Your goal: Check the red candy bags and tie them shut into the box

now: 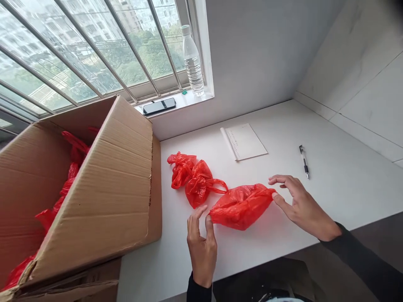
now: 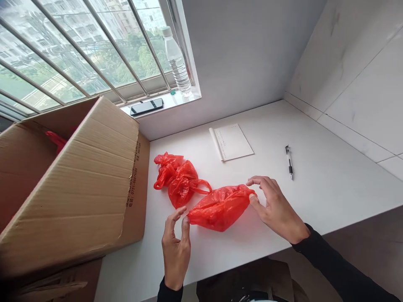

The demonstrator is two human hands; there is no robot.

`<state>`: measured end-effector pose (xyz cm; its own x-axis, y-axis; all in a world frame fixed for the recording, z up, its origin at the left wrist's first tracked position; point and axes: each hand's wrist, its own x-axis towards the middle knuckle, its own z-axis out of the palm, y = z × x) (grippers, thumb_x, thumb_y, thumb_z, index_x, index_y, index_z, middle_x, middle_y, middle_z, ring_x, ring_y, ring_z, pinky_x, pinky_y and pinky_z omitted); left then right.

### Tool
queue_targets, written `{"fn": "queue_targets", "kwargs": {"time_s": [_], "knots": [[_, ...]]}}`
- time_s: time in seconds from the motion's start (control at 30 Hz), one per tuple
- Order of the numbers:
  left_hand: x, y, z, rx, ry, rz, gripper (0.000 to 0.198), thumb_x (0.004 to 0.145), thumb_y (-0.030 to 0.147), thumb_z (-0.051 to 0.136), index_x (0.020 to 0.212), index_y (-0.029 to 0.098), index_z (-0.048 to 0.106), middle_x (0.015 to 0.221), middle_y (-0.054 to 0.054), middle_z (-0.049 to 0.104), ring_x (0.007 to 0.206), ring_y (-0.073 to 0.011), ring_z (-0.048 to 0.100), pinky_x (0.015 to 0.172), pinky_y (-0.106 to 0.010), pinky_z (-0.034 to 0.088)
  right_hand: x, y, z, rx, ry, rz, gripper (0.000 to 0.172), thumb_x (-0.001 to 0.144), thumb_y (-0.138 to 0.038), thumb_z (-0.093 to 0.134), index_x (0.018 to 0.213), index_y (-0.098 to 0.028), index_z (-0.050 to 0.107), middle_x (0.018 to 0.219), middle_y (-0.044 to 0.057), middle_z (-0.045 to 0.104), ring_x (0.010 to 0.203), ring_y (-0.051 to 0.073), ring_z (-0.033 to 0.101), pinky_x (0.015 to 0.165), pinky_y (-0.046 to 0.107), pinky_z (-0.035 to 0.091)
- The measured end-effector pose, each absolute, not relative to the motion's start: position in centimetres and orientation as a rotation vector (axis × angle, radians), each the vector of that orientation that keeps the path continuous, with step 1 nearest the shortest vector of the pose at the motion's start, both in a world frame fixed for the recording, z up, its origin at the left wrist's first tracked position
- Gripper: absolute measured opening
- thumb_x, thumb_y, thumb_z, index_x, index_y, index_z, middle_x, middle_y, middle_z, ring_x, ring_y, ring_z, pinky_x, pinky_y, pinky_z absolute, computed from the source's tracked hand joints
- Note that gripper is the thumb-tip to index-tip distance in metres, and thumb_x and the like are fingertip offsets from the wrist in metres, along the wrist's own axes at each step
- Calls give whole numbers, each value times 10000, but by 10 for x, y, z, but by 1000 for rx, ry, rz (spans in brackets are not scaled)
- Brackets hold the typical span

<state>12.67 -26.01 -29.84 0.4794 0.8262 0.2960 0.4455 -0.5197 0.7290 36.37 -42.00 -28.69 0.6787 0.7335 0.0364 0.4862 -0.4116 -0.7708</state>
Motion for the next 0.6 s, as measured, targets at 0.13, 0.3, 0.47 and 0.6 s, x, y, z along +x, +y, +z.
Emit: {"fn": "queue_targets", "kwargs": {"time_s": [0.13,0.3,0.47,0.6], "knots": [[139,-272,-285,2368,755,734,535,956,267,617,1470,279,468,1431,-109,559,1362,-275,488,1109,-468,444,353,-408,-280,-2056,-1223,462,425,967,-465,567,1362,-321,510,1358,78,610,1282,318,520,1038,526,480],[151,-277,-279,2638,469,538,428,874,403,734,1274,281,640,1289,-75,667,1283,-309,526,1147,-550,364,350,-408,-280,-2072,-1473,654,474,928,-561,615,1330,-310,601,1340,79,648,1294,341,536,1116,598,396],[152,-277,-279,2542,381,565,203,841,321,781,1033,301,719,1130,-15,745,1183,-282,607,1119,-507,384,359,-424,-283,-1968,-1600,763,482,901,-555,665,1334,-350,616,1207,41,708,1189,318,622,1233,652,183],[143,-268,-279,2383,572,698,96,904,188,697,889,283,694,928,31,751,1048,-209,657,1087,-435,419,361,-427,-273,-1923,-1588,787,211,975,-406,568,1106,-315,707,1012,40,740,962,285,674,1021,542,473]]}}
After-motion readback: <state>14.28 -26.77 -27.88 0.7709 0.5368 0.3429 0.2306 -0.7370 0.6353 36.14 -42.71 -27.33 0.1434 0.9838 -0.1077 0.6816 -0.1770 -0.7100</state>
